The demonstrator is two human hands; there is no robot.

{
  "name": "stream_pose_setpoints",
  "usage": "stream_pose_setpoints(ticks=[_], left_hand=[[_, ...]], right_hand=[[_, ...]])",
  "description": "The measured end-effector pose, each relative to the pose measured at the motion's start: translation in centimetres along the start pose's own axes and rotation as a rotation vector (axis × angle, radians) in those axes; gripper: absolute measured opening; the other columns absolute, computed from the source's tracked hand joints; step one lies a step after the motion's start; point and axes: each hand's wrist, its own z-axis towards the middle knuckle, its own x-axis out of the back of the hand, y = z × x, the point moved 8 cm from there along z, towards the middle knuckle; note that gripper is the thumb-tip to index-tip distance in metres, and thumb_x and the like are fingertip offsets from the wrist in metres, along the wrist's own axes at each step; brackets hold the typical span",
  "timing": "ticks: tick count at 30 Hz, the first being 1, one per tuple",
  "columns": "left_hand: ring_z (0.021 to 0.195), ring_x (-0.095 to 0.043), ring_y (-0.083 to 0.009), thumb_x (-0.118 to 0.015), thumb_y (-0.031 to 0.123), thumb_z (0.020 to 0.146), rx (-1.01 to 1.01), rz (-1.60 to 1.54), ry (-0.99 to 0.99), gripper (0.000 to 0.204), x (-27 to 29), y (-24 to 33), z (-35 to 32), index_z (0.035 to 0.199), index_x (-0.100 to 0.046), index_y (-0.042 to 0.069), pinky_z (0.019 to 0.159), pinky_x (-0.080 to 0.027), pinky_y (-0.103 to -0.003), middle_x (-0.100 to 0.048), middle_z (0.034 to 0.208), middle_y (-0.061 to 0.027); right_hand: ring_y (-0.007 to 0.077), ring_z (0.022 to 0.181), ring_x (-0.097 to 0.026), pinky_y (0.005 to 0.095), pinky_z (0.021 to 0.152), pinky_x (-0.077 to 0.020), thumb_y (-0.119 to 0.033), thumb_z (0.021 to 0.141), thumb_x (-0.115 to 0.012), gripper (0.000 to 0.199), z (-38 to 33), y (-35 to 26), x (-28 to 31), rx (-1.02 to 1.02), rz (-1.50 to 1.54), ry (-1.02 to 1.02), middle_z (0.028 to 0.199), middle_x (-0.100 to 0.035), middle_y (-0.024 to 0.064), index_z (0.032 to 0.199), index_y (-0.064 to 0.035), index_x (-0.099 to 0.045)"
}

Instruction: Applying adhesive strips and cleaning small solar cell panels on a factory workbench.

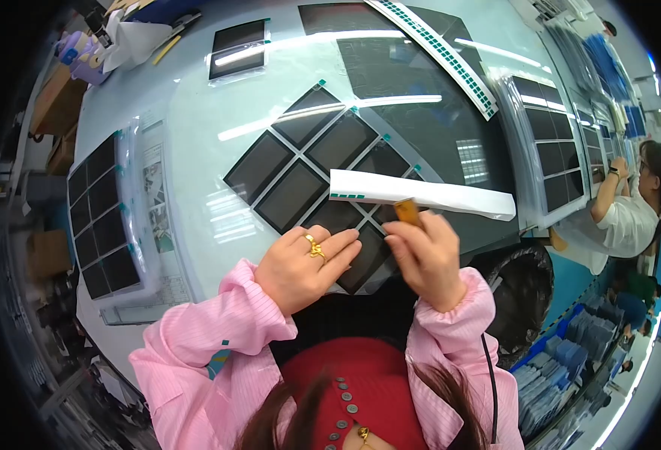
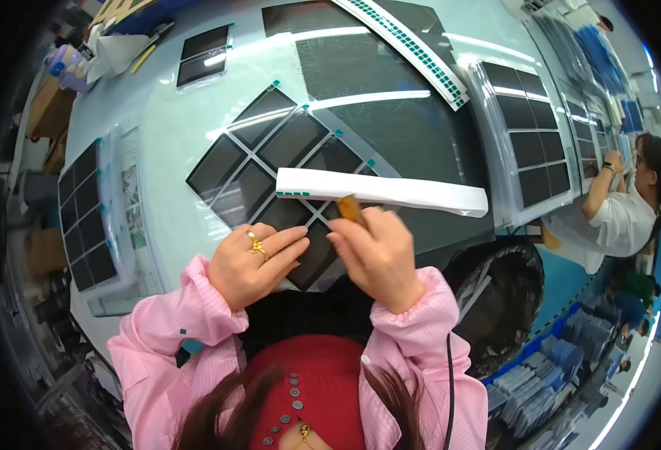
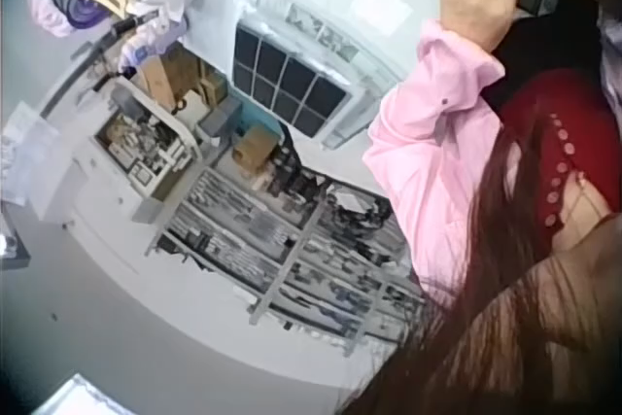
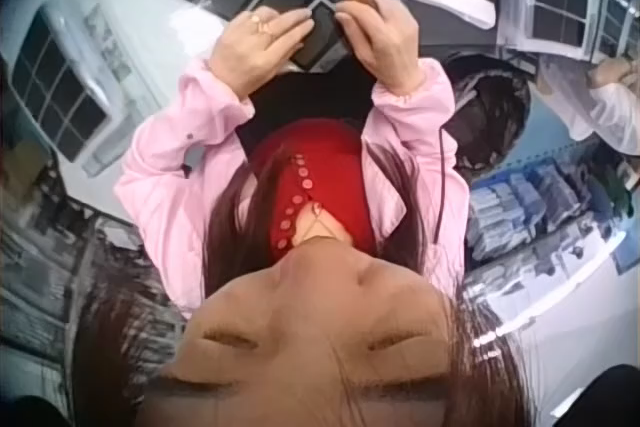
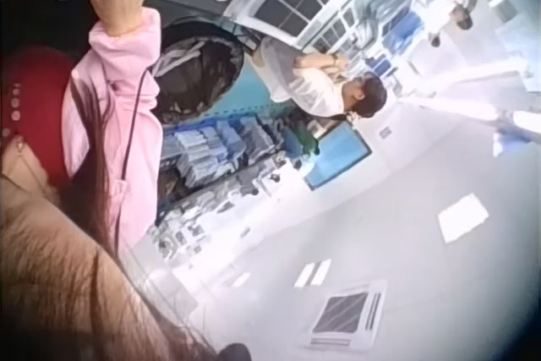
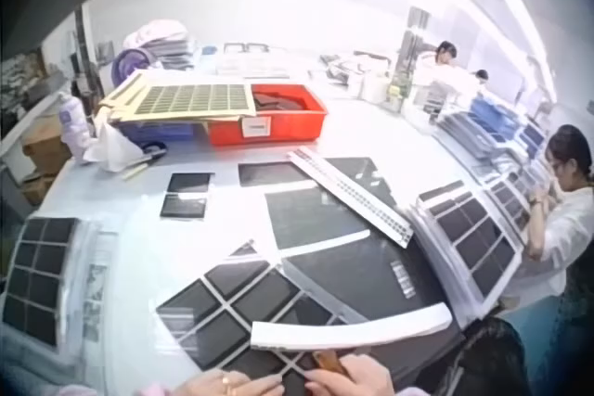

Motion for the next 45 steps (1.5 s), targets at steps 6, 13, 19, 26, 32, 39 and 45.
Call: stream_pose_setpoints(ticks=[6, 13, 19, 26, 32, 39, 45], left_hand=[[0.077, -0.064, -0.0199, -0.079, 0.009, 0.078, -0.073, -0.035, 0.035, 0.033, -0.9, -0.3, 0.7, 0.109, -0.073, 0.001, 0.067, -0.052, -0.033, -0.073, 0.123, -0.0102], [0.074, -0.063, -0.0196, -0.080, 0.008, 0.078, -0.076, -0.101, 0.083, 0.030, -0.7, -0.9, 0.4, 0.106, -0.072, 0.000, 0.064, -0.050, -0.033, -0.073, 0.123, -0.0102], [0.076, -0.064, -0.0192, -0.080, 0.008, 0.079, -0.088, -0.160, 0.102, 0.027, -0.6, -1.2, 0.1, 0.104, -0.072, 0.000, 0.064, -0.050, -0.033, -0.072, 0.109, -0.0075], [0.080, -0.063, -0.0202, -0.080, 0.012, 0.080, 0.151, -0.177, 0.085, 0.033, -0.6, -2.6, 0.8, 0.112, -0.073, 0.005, 0.069, -0.049, -0.035, -0.062, 0.095, -0.0031], [0.075, -0.057, -0.0206, -0.079, 0.014, 0.082, -0.016, -0.139, -0.003, 0.045, -1.4, -1.9, 0.5, 0.126, -0.070, 0.008, 0.066, -0.045, -0.036, -0.056, 0.089, -0.0014], [0.072, -0.056, -0.0190, -0.078, 0.015, 0.082, 0.088, -0.141, 0.040, 0.036, -1.5, -2.1, 0.8, 0.118, -0.074, 0.016, 0.064, -0.042, -0.034, -0.055, 0.087, -0.0008], [0.070, -0.054, -0.0184, -0.078, 0.014, 0.082, -0.002, -0.136, -0.005, 0.033, -1.4, -2.0, 0.5, 0.114, -0.075, 0.016, 0.063, -0.042, -0.035, -0.051, 0.081, 0.0009]], right_hand=[[0.0292, 0.065, -0.053, 0.0397, 0.059, -0.0412, -0.010, 0.082, -0.080, 0.013, -0.7, -0.4, -1.8, 0.002, 0.007, -0.012, 0.078, -0.055, 0.0092, 0.087, -0.0064, -0.069], [0.0283, 0.063, -0.052, 0.0398, 0.058, -0.0399, -0.011, 0.078, -0.080, 0.014, 0.1, -1.2, -2.4, 0.013, -0.017, -0.095, 0.075, -0.053, 0.0082, 0.082, -0.0062, -0.068], [0.0263, 0.061, -0.051, 0.0389, 0.056, -0.0380, -0.012, 0.074, -0.078, 0.022, 1.4, -2.4, -3.1, 0.145, -0.103, -0.171, 0.071, -0.051, 0.0077, 0.070, -0.0071, -0.057], [0.0264, 0.061, -0.052, 0.0388, 0.056, -0.0378, -0.012, 0.073, -0.076, 0.023, 0.3, -1.7, -2.0, 0.120, -0.161, -0.244, 0.069, -0.051, 0.0070, 0.068, -0.0076, -0.055], [0.0288, 0.062, -0.052, 0.0409, 0.056, -0.0384, -0.008, 0.076, -0.078, 0.017, 0.6, -0.6, -1.2, 0.005, -0.105, -0.147, 0.070, -0.050, 0.0094, 0.073, -0.0056, -0.061], [0.0294, 0.062, -0.051, 0.0406, 0.056, -0.0379, -0.007, 0.077, -0.079, 0.014, 1.3, -0.7, -1.9, 0.004, -0.038, -0.118, 0.071, -0.049, 0.0098, 0.078, -0.0051, -0.064], [0.0281, 0.063, -0.052, 0.0397, 0.056, -0.0388, -0.005, 0.077, -0.079, 0.013, 1.0, -0.3, -1.9, -0.022, -0.024, -0.117, 0.073, -0.051, 0.0091, 0.081, -0.0051, -0.066]])
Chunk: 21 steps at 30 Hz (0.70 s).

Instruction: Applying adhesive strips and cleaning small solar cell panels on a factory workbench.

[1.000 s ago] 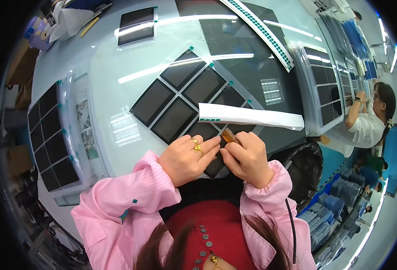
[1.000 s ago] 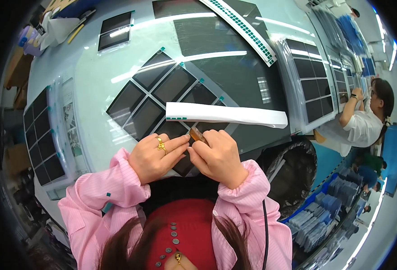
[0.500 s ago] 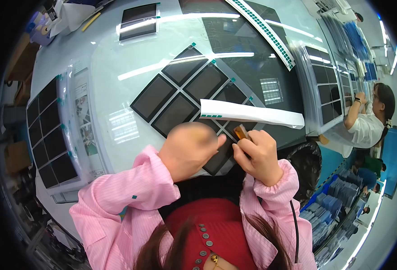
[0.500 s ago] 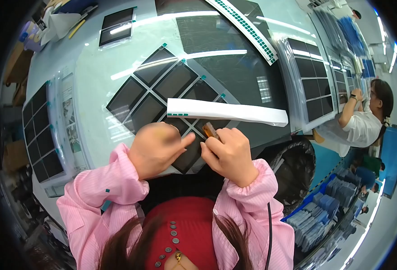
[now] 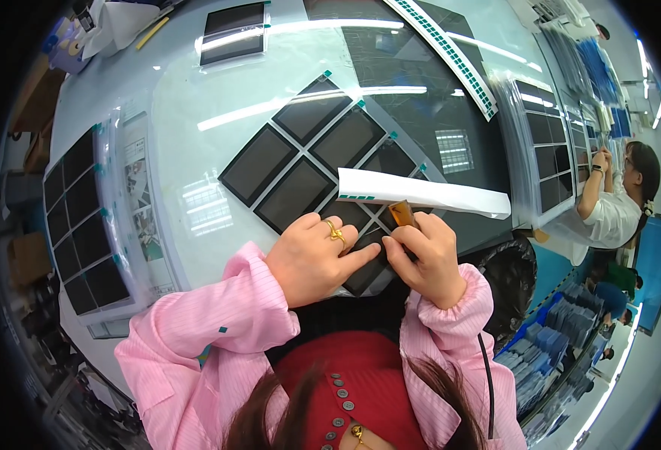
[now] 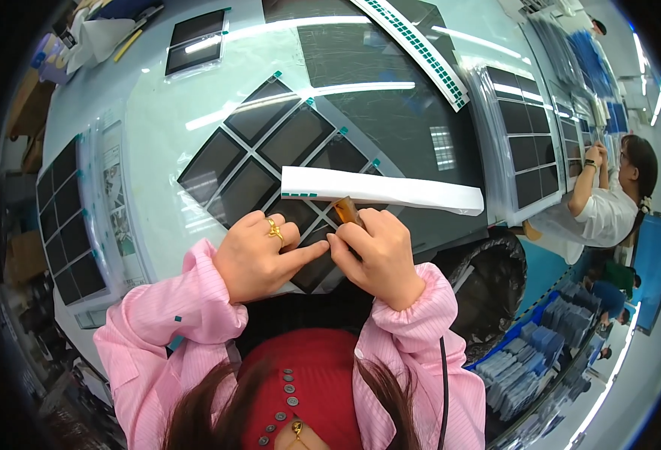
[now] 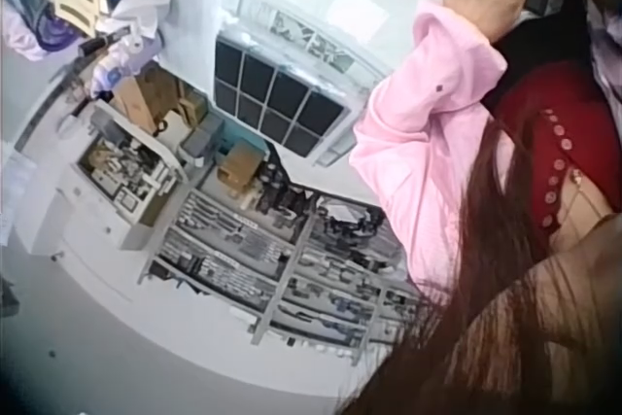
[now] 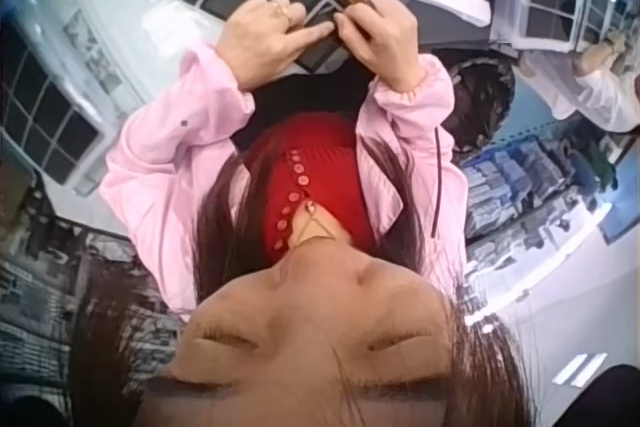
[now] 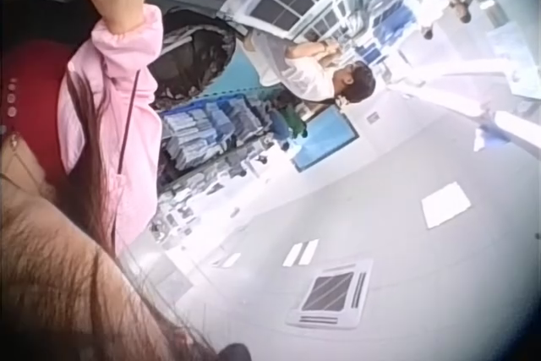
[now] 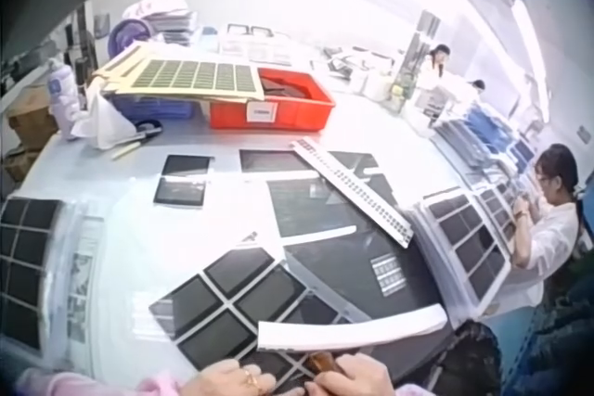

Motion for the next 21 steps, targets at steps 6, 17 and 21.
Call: stream_pose_setpoints(ticks=[6, 17, 21], left_hand=[[0.071, -0.056, -0.0190, -0.078, 0.010, 0.081, 0.002, -0.066, 0.005, 0.031, 0.1, -0.1, -0.2, 0.112, -0.074, 0.013, 0.062, -0.042, -0.034, -0.054, 0.081, 0.0000], [0.071, -0.060, -0.0198, -0.078, 0.008, 0.082, 0.085, -0.080, 0.068, 0.035, 0.2, -0.8, 0.0, 0.116, -0.072, 0.008, 0.063, -0.044, -0.035, -0.057, 0.083, -0.0015], [0.071, -0.059, -0.0188, -0.074, 0.008, 0.082, 0.076, -0.079, 0.059, 0.028, 0.2, -0.7, 0.1, 0.110, -0.074, 0.008, 0.062, -0.044, -0.034, -0.056, 0.080, -0.0015]], right_hand=[[0.0280, 0.069, -0.060, 0.0368, 0.060, -0.0459, -0.001, 0.078, -0.078, 0.018, 0.4, 0.6, -0.1, -0.073, 0.041, 0.001, 0.079, -0.058, 0.0096, 0.093, -0.0045, -0.069], [0.0224, 0.063, -0.061, 0.0330, 0.056, -0.0462, 0.001, 0.079, -0.078, 0.017, 1.0, -0.3, -0.4, 0.011, 0.044, -0.007, 0.078, -0.060, 0.0080, 0.093, -0.0046, -0.070], [0.0104, 0.057, -0.058, 0.0249, 0.052, -0.0433, 0.002, 0.085, -0.078, 0.016, 2.0, -0.2, 0.5, -0.169, 0.172, 0.151, 0.078, -0.063, 0.0055, 0.100, -0.0025, -0.072]])
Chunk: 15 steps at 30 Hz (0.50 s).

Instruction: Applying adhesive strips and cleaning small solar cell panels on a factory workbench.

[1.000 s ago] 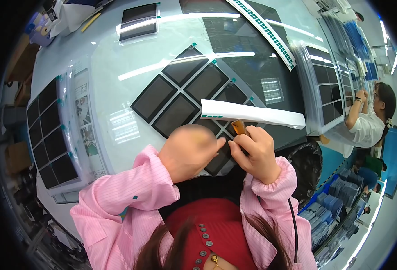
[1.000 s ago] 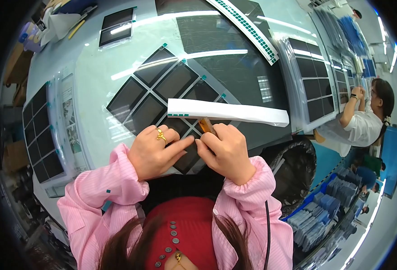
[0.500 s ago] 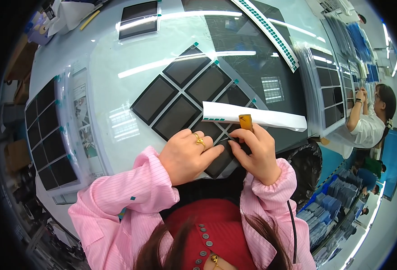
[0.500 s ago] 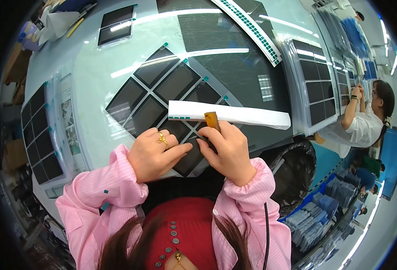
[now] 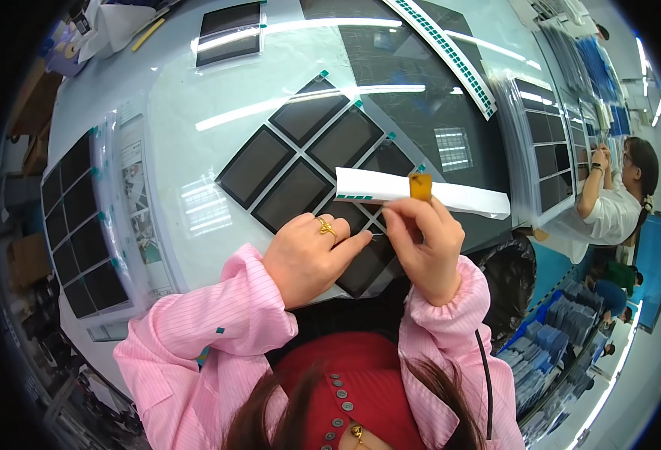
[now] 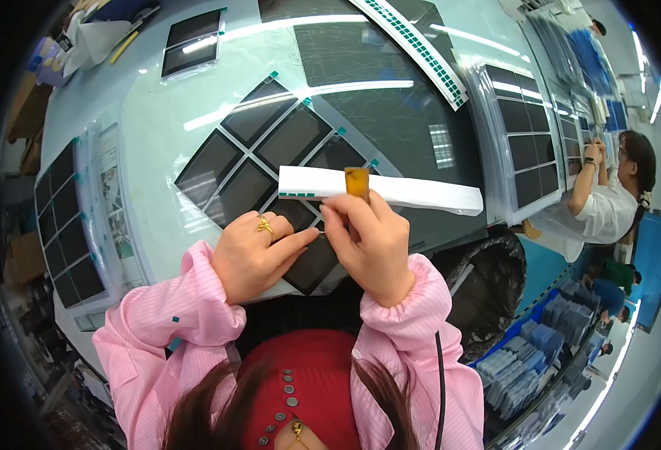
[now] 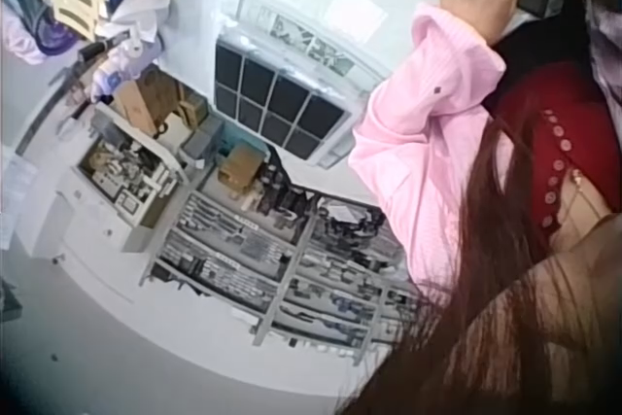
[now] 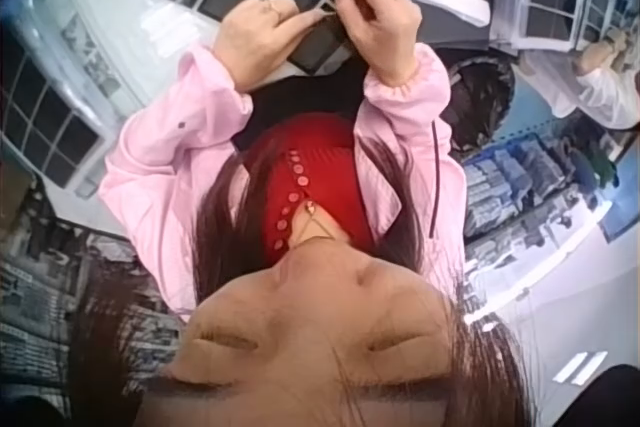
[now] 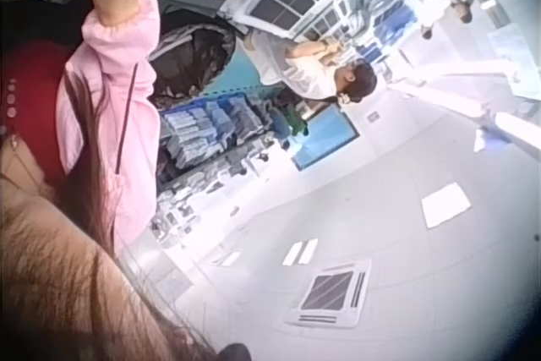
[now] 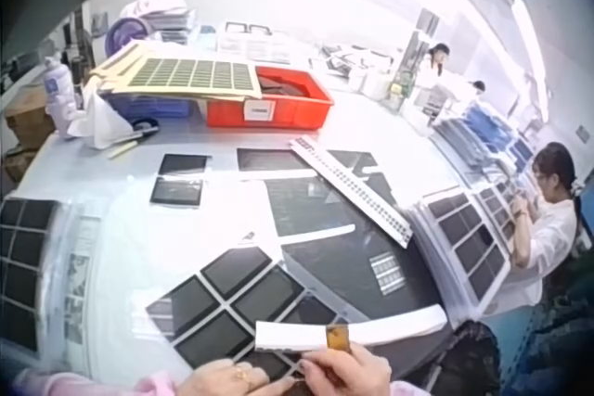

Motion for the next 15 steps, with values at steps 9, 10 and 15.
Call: stream_pose_setpoints(ticks=[9, 10, 15], left_hand=[[0.071, -0.059, -0.0183, -0.068, 0.009, 0.082, -0.012, 0.035, -0.001, 0.024, 0.0, 0.1, 0.1, 0.105, -0.074, 0.008, 0.063, -0.044, -0.034, -0.054, 0.078, -0.0015], [0.072, -0.060, -0.0181, -0.068, 0.010, 0.081, -0.017, 0.051, -0.006, 0.024, 0.0, 0.1, 0.1, 0.105, -0.074, 0.008, 0.063, -0.045, -0.034, -0.054, 0.079, -0.0015], [0.069, -0.058, -0.0190, -0.077, 0.006, 0.078, -0.007, 0.018, 0.003, 0.032, 0.1, 0.0, -0.1, 0.109, -0.075, 0.011, 0.061, -0.043, -0.035, -0.054, 0.080, -0.0010]], right_hand=[[0.0168, 0.065, -0.064, 0.0293, 0.059, -0.0497, 0.003, 0.082, -0.076, 0.014, 1.4, 0.8, -1.6, 0.023, -0.115, 0.102, 0.081, -0.063, 0.0074, 0.092, -0.0022, -0.068], [0.0176, 0.068, -0.064, 0.0305, 0.061, -0.0504, 0.004, 0.081, -0.076, 0.014, 1.4, 0.6, -1.2, 0.072, -0.119, 0.127, 0.082, -0.064, 0.0076, 0.091, -0.0022, -0.067], [0.0180, 0.073, -0.062, 0.0297, 0.069, -0.0494, 0.005, 0.079, -0.073, 0.013, 0.7, 1.8, -0.7, -0.053, 0.082, 0.047, 0.084, -0.063, 0.0070, 0.087, -0.0015, -0.064]])
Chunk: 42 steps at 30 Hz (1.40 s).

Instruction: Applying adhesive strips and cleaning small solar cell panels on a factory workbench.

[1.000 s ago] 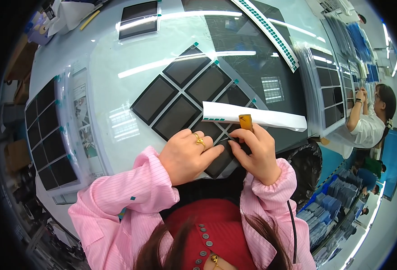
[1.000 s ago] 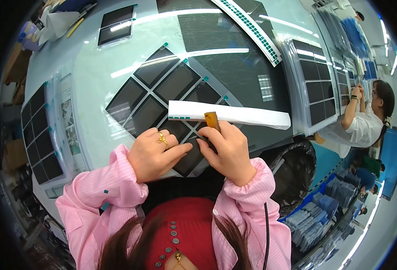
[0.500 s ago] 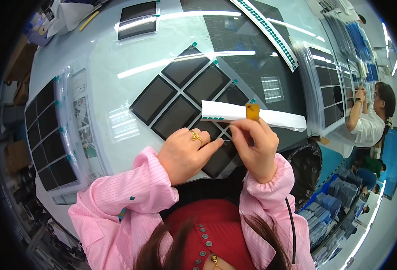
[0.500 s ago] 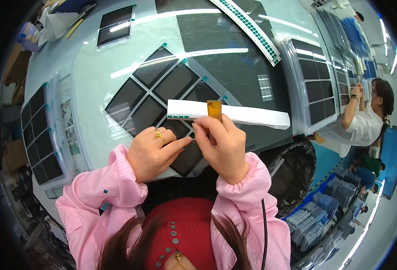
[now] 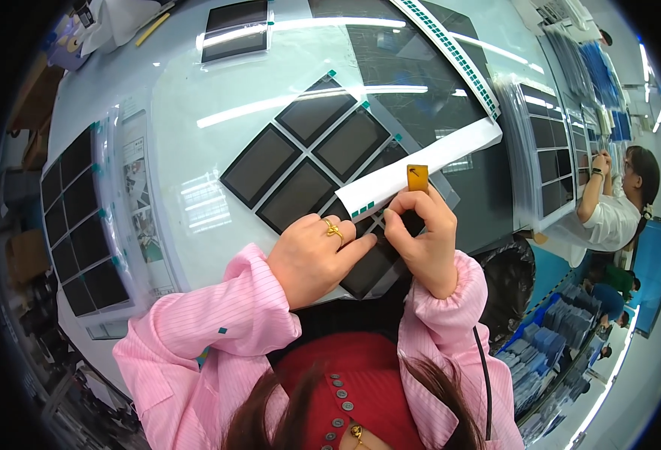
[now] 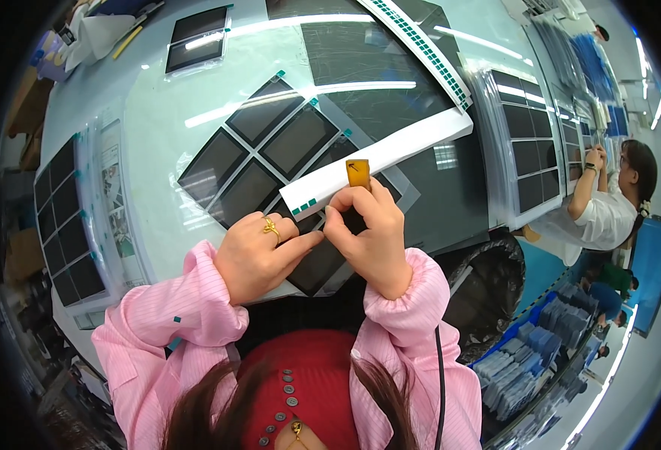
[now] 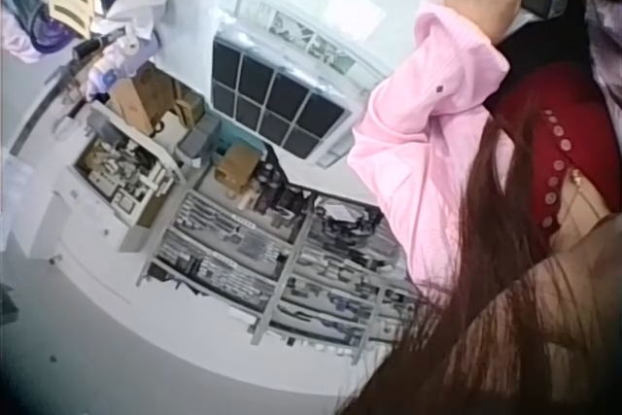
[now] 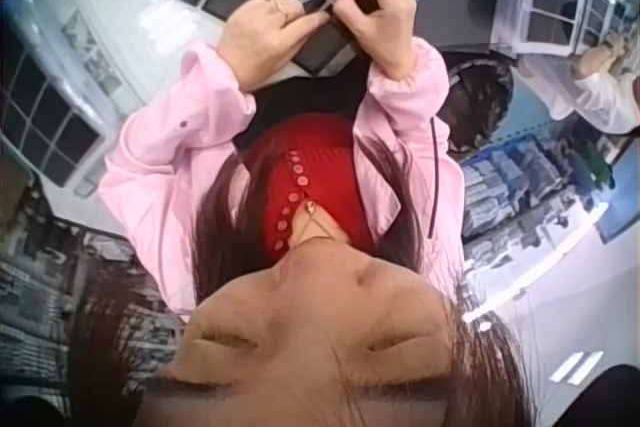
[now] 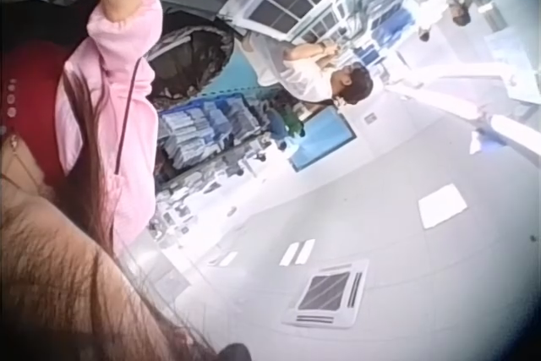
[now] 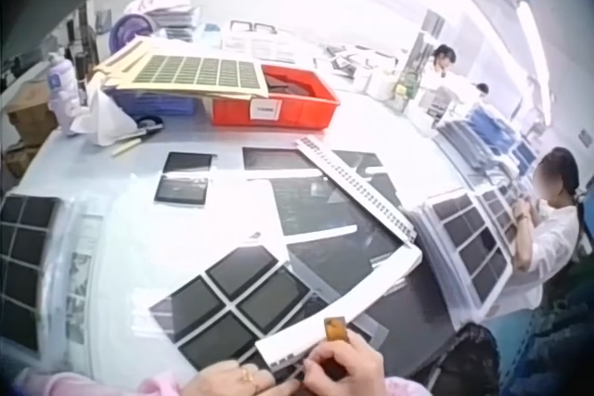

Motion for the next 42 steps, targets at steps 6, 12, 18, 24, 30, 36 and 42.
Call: stream_pose_setpoints(ticks=[6, 12, 18, 24, 30, 36, 42], left_hand=[[0.071, -0.060, -0.0184, -0.073, 0.008, 0.080, 0.000, 0.009, -0.009, 0.029, 0.1, 0.1, 0.1, 0.108, -0.074, 0.009, 0.063, -0.044, -0.034, -0.055, 0.081, -0.0013], [0.073, -0.061, -0.0179, -0.067, 0.009, 0.081, -0.005, 0.014, -0.002, 0.026, 0.1, 0.2, 0.2, 0.106, -0.073, 0.008, 0.064, -0.045, -0.034, -0.054, 0.081, -0.0015], [0.073, -0.061, -0.0181, -0.068, 0.009, 0.081, -0.008, 0.016, -0.010, 0.026, 0.0, 0.1, 0.0, 0.106, -0.073, 0.009, 0.064, -0.045, -0.033, -0.055, 0.081, -0.0014], [0.069, -0.058, -0.0179, -0.078, 0.006, 0.079, -0.002, -0.009, -0.020, 0.030, -0.1, 0.1, 0.0, 0.108, -0.076, 0.011, 0.061, -0.043, -0.034, -0.055, 0.081, -0.0003], [0.069, -0.058, -0.0177, -0.077, 0.005, 0.078, 0.001, -0.009, -0.032, 0.031, -0.2, 0.0, 0.0, 0.109, -0.076, 0.011, 0.061, -0.043, -0.034, -0.055, 0.081, -0.0004], [0.068, -0.058, -0.0177, -0.077, 0.005, 0.078, 0.005, -0.013, -0.033, 0.032, -0.1, 0.0, 0.1, 0.110, -0.076, 0.011, 0.061, -0.043, -0.034, -0.055, 0.081, -0.0004], [0.068, -0.058, -0.0175, -0.077, 0.004, 0.078, 0.004, -0.014, -0.026, 0.032, -0.1, 0.0, 0.0, 0.110, -0.075, 0.011, 0.061, -0.043, -0.034, -0.056, 0.080, -0.0002]], right_hand=[[0.0204, 0.090, -0.059, 0.0315, 0.083, -0.0465, 0.001, 0.080, -0.071, 0.011, -0.6, 0.6, 0.1, -0.097, 0.227, -0.128, 0.095, -0.061, 0.0090, 0.085, -0.0010, -0.062], [0.0222, 0.098, -0.055, 0.0328, 0.092, -0.0427, -0.006, 0.080, -0.075, 0.012, -0.9, 1.4, 1.0, -0.165, 0.024, -0.100, 0.101, -0.058, 0.0087, 0.084, -0.0014, -0.065], [0.0238, 0.101, -0.055, 0.0342, 0.092, -0.0430, -0.008, 0.079, -0.077, 0.012, -0.9, 1.1, 0.5, -0.101, -0.094, -0.169, 0.103, -0.058, 0.0091, 0.086, -0.0022, -0.069], [0.0245, 0.101, -0.055, 0.0348, 0.093, -0.0423, -0.008, 0.078, -0.077, 0.012, -1.2, 1.3, 0.5, -0.130, -0.077, -0.123, 0.103, -0.057, 0.0088, 0.085, -0.0026, -0.069], [0.0264, 0.102, -0.053, 0.0368, 0.095, -0.0398, -0.007, 0.077, -0.076, 0.011, -1.7, 0.9, 0.1, -0.146, -0.145, -0.073, 0.104, -0.057, 0.0085, 0.083, -0.0040, -0.068], [0.0266, 0.101, -0.053, 0.0371, 0.094, -0.0398, -0.006, 0.076, -0.076, 0.011, -1.9, 0.9, 0.3, -0.129, -0.165, -0.023, 0.104, -0.057, 0.0084, 0.082, -0.0043, -0.067], [0.0263, 0.101, -0.053, 0.0377, 0.093, -0.0399, -0.007, 0.077, -0.076, 0.011, -2.0, 1.0, 0.2, -0.136, -0.170, -0.018, 0.104, -0.056, 0.0082, 0.082, -0.0048, -0.067]])
